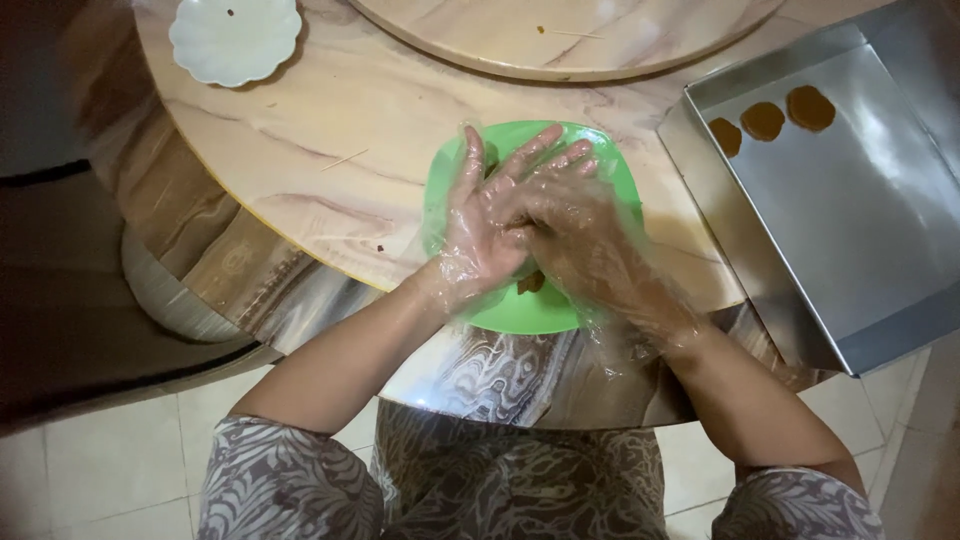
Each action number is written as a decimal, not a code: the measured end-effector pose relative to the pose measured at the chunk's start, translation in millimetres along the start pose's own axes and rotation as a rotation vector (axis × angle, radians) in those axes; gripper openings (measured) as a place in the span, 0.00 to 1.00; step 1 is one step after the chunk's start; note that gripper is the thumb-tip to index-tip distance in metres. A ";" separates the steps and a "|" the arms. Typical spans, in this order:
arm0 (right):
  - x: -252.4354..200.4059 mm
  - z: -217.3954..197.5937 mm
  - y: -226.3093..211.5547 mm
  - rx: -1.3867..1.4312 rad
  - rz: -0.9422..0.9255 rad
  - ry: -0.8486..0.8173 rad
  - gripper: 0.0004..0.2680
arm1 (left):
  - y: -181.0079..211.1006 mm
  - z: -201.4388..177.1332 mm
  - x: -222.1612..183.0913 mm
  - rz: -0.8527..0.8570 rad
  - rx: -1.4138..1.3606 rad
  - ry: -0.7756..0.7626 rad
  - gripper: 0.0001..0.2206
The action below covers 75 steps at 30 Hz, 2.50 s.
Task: Rolling small pieces of dough into balls and placing them on a plate and in a baking tray.
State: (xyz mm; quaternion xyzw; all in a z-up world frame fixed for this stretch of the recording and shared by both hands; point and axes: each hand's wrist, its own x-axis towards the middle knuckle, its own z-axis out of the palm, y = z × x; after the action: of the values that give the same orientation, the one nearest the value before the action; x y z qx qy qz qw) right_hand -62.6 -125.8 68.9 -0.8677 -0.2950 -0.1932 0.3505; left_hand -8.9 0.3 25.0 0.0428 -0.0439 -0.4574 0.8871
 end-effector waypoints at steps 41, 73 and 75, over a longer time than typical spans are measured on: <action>-2.3 9.5 -5.6 0.288 0.195 0.065 0.10 | 7.2 -50.1 17.3 0.106 0.101 -0.087 0.45; -15.6 12.1 16.7 0.518 0.206 0.140 0.07 | -4.9 -7.3 4.1 0.000 -0.066 0.043 0.41; -10.4 6.3 7.6 0.493 0.206 0.131 0.07 | -5.8 3.0 3.5 -0.021 -0.138 0.014 0.42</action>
State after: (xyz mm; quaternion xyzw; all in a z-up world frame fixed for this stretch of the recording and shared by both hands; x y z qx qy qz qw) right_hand -64.7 -129.6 55.2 -0.7673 -0.2198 -0.1346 0.5872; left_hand -12.0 -6.0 27.4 -0.0151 -0.0056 -0.4685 0.8833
